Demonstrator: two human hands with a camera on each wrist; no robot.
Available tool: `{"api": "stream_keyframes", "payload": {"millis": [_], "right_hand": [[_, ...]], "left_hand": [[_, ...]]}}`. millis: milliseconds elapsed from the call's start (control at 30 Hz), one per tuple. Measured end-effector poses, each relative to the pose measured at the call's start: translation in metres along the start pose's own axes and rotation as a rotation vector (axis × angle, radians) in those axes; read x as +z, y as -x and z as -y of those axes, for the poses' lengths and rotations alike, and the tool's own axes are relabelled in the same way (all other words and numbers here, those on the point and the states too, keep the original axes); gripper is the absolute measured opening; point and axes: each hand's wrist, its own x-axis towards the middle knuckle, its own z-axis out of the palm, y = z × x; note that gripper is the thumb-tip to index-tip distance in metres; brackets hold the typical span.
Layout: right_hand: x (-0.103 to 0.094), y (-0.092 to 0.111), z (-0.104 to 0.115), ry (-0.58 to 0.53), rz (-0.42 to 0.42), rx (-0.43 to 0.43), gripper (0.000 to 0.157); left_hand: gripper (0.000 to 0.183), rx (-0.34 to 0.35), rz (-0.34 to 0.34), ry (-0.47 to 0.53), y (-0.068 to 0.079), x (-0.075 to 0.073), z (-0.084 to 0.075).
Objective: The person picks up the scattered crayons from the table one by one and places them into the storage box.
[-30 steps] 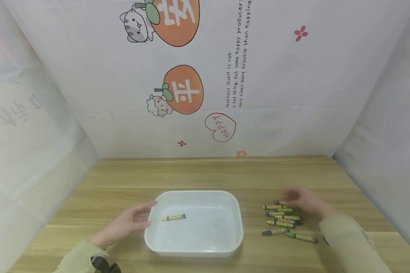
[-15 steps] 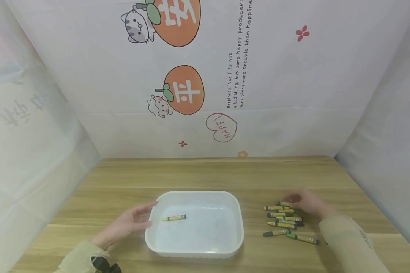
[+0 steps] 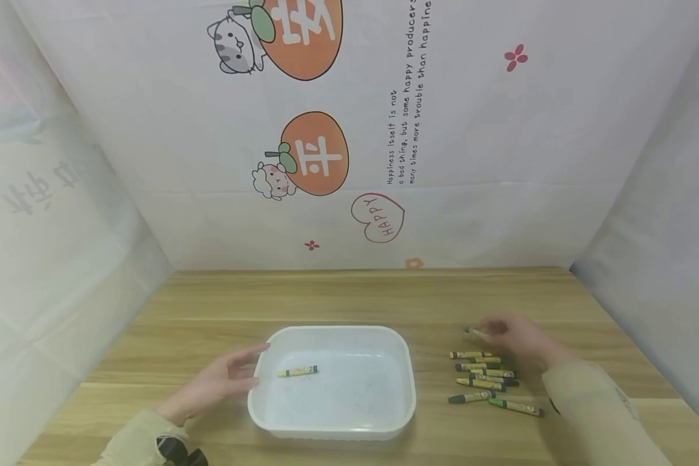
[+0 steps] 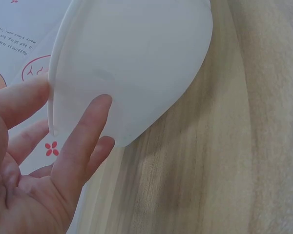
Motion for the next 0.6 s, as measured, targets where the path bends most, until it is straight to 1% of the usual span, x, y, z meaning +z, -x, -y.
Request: {"api": "stream_keyframes", "payload": {"millis": [167,233,367,500,600], "right_hand": [[-0.007,-0.008,0.019,0.0,-0.023,-0.061,0.026],[-0.009,-0.011,0.026,0.003,-0.031,-0.062,0.026],[-0.011,-0.015,0.046,0.023,-0.031,-0.034,0.028],[-0.01,-0.023,0.076,0.024,-0.022,-0.034,0.029],[-0.008,-0.032,0.102,0.01,-0.016,-0.06,0.028]], "left_hand": [[0.07,-0.001,-0.004,0.004,-0.001,-0.001,0.001],[0.069,-0.001,-0.002,0.006,-0.001,-0.001,0.001],[0.069,0.002,-0.001,0.0,-0.001,0.0,0.001],[0.069,0.003,-0.007,-0.004,0.0,0.0,0.001],[0.069,0.0,-0.009,-0.002,0.0,0.0,0.0]]}}
